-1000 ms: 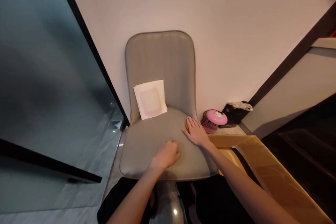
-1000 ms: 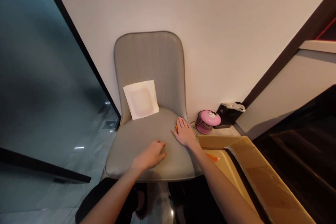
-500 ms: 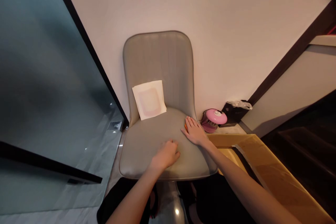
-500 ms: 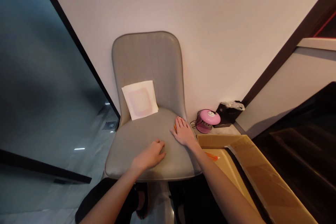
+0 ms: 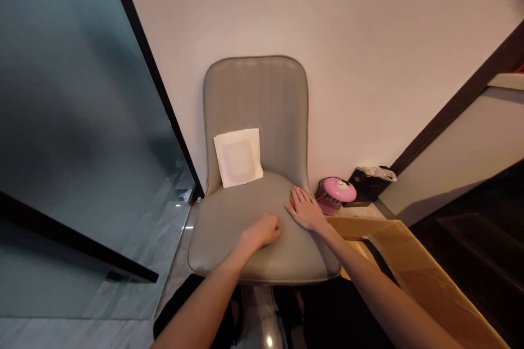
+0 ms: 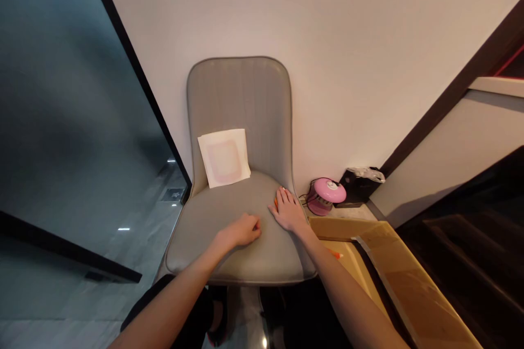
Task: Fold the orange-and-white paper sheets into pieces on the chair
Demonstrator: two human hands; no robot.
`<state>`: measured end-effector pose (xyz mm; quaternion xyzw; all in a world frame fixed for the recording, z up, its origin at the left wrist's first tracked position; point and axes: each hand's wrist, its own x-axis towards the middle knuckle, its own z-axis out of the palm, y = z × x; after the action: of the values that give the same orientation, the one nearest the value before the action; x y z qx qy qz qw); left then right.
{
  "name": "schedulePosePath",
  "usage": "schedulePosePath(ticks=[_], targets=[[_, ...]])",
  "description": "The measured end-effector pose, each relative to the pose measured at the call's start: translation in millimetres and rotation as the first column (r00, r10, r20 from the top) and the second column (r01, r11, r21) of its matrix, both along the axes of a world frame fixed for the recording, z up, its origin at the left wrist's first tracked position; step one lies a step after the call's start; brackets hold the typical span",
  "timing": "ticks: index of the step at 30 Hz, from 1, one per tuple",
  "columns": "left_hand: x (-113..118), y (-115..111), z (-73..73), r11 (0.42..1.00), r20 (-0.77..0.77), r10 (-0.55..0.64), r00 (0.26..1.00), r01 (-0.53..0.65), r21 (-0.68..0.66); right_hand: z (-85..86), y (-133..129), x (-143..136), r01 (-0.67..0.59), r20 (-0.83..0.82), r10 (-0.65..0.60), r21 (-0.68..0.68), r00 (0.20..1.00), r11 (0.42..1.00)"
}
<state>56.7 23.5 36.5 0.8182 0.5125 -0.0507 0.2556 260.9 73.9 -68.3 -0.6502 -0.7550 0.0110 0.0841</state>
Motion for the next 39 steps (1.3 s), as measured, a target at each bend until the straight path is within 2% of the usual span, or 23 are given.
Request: schedulePosePath(ticks=[3, 6, 9, 13, 16, 20, 25, 28, 31, 39], targets=[[0.6, -2.9, -0.6, 1.000, -0.011, 0.008, 1.000, -0.008, 0.010, -2.2, 1.5, 0.4, -0.013, -0.022, 0.014, 0.025, 1.000, 1.000], [0.8, -5.6, 1.4, 1.000, -0.023, 0.017, 1.000, -0.016, 0.007, 5.0, 2.3, 1.0, -0.010, -0.069, 0.015, 0.063, 0.998, 0.998], [1.7, -6.5, 4.5, 0.999, -0.038, 0.038, 0.999, -0.038, 0.010, 24.7, 2.3, -1.5, -0.009, -0.145, 0.040, 0.208, 0.989, 0.978], [5.7, -7.1, 6.2, 0.999, -0.062, 0.047, 0.997, -0.047, 0.007, 57.2, 3.8, -19.4, -0.040, -0.293, 0.172, 0.407, 0.940, 0.912], [10.7, -6.9, 4.5, 0.998, -0.072, 0.063, 0.995, -0.061, 0.029, 78.7, 16.6, -49.1, -0.049, -0.383, 0.239, 0.443, 0.892, 0.895], [15.9, -3.2, 3.1, 0.996, -0.123, 0.081, 0.989, -0.083, -0.015, 116.8, 60.8, -107.4, -0.157, -0.365, 0.325, 0.422, 0.872, 0.893], [15.5, 0.6, 6.1, 0.996, -0.145, 0.052, 0.988, -0.061, -0.059, 178.7, 123.5, -176.7, -0.230, -0.113, 0.294, 0.388, 0.949, 0.893], [14.1, 0.6, 7.4, 0.997, -0.159, 0.034, 0.987, -0.044, -0.062, 200.9, 142.7, -198.6, -0.297, 0.008, 0.316, 0.366, 0.949, 0.882], [12.5, -0.4, 9.2, 0.997, -0.173, 0.019, 0.985, -0.032, -0.074, 204.7, 148.6, -206.3, -0.344, 0.093, 0.332, 0.318, 0.939, 0.883], [6.8, -3.0, 17.2, 0.997, -0.136, 0.008, 0.991, -0.019, -0.080, 190.9, 144.7, -199.1, -0.385, 0.154, 0.355, 0.275, 0.922, 0.881]])
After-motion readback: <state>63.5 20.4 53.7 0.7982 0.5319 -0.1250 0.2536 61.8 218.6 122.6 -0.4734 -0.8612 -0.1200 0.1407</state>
